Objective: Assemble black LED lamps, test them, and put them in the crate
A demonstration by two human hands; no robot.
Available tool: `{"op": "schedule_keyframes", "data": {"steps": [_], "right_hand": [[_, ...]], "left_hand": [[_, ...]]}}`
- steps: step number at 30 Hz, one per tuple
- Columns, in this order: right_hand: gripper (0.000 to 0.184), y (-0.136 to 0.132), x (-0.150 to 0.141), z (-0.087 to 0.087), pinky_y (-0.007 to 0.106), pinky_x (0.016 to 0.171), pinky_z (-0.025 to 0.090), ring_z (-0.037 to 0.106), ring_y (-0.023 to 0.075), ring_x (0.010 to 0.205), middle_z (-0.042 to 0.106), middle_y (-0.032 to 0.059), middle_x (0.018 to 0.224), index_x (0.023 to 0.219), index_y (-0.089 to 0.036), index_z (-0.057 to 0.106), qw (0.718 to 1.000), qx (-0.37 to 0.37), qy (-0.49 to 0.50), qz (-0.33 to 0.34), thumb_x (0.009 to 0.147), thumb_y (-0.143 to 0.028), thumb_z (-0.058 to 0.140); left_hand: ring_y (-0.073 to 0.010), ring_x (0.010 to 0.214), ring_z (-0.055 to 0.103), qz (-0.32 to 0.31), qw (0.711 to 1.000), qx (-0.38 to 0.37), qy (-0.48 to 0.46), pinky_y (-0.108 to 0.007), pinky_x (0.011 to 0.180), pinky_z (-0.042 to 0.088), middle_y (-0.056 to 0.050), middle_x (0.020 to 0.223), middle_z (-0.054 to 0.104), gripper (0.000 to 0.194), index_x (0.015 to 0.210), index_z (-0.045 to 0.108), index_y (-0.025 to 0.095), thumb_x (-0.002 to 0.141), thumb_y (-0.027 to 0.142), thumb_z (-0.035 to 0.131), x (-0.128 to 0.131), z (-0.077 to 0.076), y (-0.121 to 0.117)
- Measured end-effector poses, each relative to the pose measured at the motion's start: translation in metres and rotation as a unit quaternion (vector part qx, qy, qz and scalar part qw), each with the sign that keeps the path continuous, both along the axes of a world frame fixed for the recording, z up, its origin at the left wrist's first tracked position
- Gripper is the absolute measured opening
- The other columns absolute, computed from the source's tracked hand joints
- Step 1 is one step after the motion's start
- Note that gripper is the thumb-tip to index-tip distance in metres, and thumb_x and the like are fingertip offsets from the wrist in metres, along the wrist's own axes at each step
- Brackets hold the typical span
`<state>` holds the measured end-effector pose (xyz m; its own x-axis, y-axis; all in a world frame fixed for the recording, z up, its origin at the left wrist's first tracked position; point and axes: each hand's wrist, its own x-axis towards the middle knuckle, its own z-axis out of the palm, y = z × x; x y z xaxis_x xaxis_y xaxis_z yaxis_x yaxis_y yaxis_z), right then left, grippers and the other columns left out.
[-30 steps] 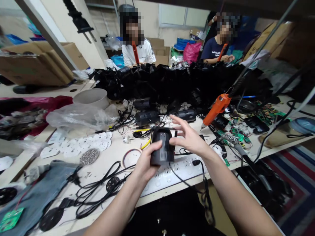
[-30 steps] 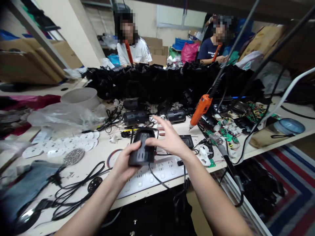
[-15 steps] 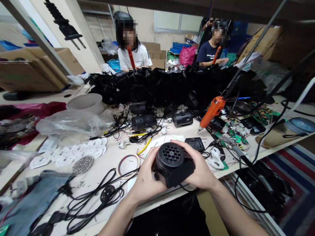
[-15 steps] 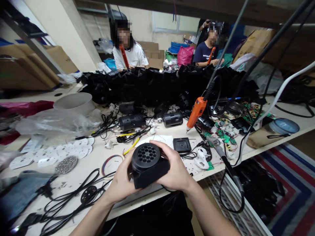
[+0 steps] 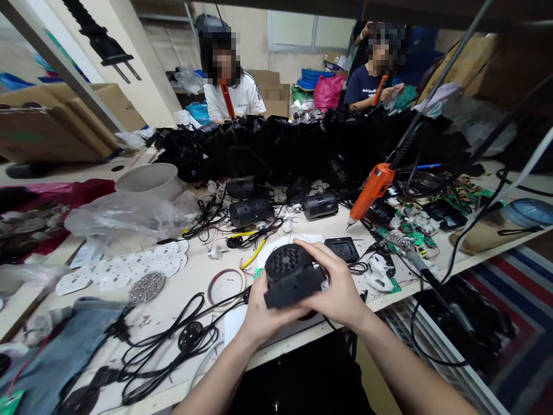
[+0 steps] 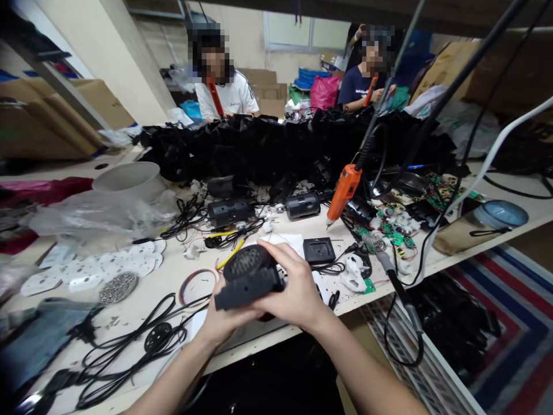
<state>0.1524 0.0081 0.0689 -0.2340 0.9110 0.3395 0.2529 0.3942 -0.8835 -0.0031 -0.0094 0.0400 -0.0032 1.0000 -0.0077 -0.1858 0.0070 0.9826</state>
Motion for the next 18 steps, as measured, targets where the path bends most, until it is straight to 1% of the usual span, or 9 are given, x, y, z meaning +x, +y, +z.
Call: {"op": "schedule_keyframes", "data": {"steps": [1,3,5,7,9,11,14,16,18], "right_hand": [[0.072,0.004,0.001,-0.001,0.04,0.103,0.045,0.057,0.026,0.116,0.06,0.0095,0.125,0.129,-0.022,0.055,1.0,-0.026,0.005,-0.006,0.062,-0.027,0.081],[0.074,0.01,0.005,-0.004,0.042,0.102,0.046,0.058,0.025,0.116,0.058,0.0109,0.129,0.135,-0.023,0.049,0.996,-0.081,0.035,-0.008,0.069,-0.037,0.079],[0.074,0.01,0.012,-0.008,0.044,0.1,0.048,0.061,0.0256,0.114,0.058,0.0138,0.129,0.137,-0.02,0.046,0.991,-0.121,0.054,-0.016,0.073,-0.046,0.074],[0.072,0.004,0.014,-0.01,0.047,0.097,0.049,0.062,0.0277,0.111,0.06,0.0162,0.126,0.132,-0.017,0.049,0.989,-0.139,0.029,-0.038,0.074,-0.051,0.072],[0.07,-0.007,0.009,-0.01,0.049,0.096,0.05,0.063,0.0294,0.108,0.063,0.016,0.121,0.126,-0.016,0.054,0.988,-0.142,-0.016,-0.056,0.069,-0.052,0.075],[0.075,-0.018,-0.002,-0.008,0.049,0.096,0.05,0.062,0.0301,0.11,0.063,0.0139,0.122,0.127,-0.018,0.053,0.988,-0.132,-0.042,-0.072,0.064,-0.049,0.08],[0.084,-0.027,-0.017,-0.002,0.046,0.103,0.045,0.055,0.0294,0.12,0.058,0.0117,0.131,0.134,-0.022,0.045,0.99,-0.082,-0.033,-0.109,0.062,-0.041,0.083],[0.079,-0.027,-0.021,0.003,0.044,0.106,0.043,0.053,0.028,0.123,0.057,0.0118,0.132,0.134,-0.021,0.046,0.991,-0.042,-0.019,-0.126,0.065,-0.039,0.081],[0.07,-0.024,-0.022,0.008,0.042,0.106,0.044,0.054,0.0269,0.121,0.059,0.0123,0.128,0.13,-0.019,0.049,0.992,-0.006,-0.01,-0.129,0.069,-0.036,0.078]], "left_hand": [[-0.0247,0.085,0.066,0.01,0.998,-0.045,-0.052,-0.034,0.086,0.053,-0.002,0.089,0.073,0.059,0.093,0.07,0.021,0.038,0.0,0.082,0.003,-0.003,0.002],[-0.0249,0.082,0.068,0.042,0.975,-0.126,-0.179,-0.035,0.082,0.054,-0.002,0.08,0.074,0.047,0.087,0.069,0.019,0.044,0.007,0.082,0.007,-0.004,0.007],[-0.0273,0.089,0.069,0.077,0.94,-0.176,-0.282,-0.038,0.087,0.054,-0.003,0.079,0.075,0.04,0.086,0.069,0.018,0.047,0.014,0.079,0.007,-0.003,0.014],[-0.029,0.097,0.068,0.079,0.918,-0.193,-0.338,-0.038,0.091,0.053,-0.005,0.084,0.076,0.039,0.088,0.069,0.017,0.05,0.019,0.077,0.004,-0.001,0.02],[-0.0293,0.108,0.064,0.046,0.912,-0.184,-0.363,-0.036,0.095,0.051,-0.007,0.096,0.076,0.046,0.097,0.069,0.016,0.052,0.022,0.075,0.001,0.0,0.024],[-0.0289,0.117,0.06,0.012,0.911,-0.17,-0.376,-0.034,0.097,0.051,-0.006,0.107,0.074,0.054,0.106,0.067,0.018,0.053,0.024,0.074,0.0,-0.001,0.024],[-0.0298,0.116,0.061,0.003,0.911,-0.178,-0.372,-0.035,0.094,0.054,-0.001,0.106,0.075,0.058,0.107,0.068,0.025,0.049,0.022,0.074,0.003,-0.005,0.022],[-0.0305,0.115,0.061,0.01,0.912,-0.186,-0.365,-0.037,0.092,0.055,0.001,0.101,0.076,0.058,0.104,0.068,0.029,0.047,0.019,0.072,0.006,-0.005,0.021],[-0.0312,0.118,0.059,0.011,0.914,-0.186,-0.361,-0.038,0.093,0.055,0.003,0.1,0.076,0.059,0.104,0.069,0.031,0.046,0.018,0.071,0.008,-0.005,0.02]]}}
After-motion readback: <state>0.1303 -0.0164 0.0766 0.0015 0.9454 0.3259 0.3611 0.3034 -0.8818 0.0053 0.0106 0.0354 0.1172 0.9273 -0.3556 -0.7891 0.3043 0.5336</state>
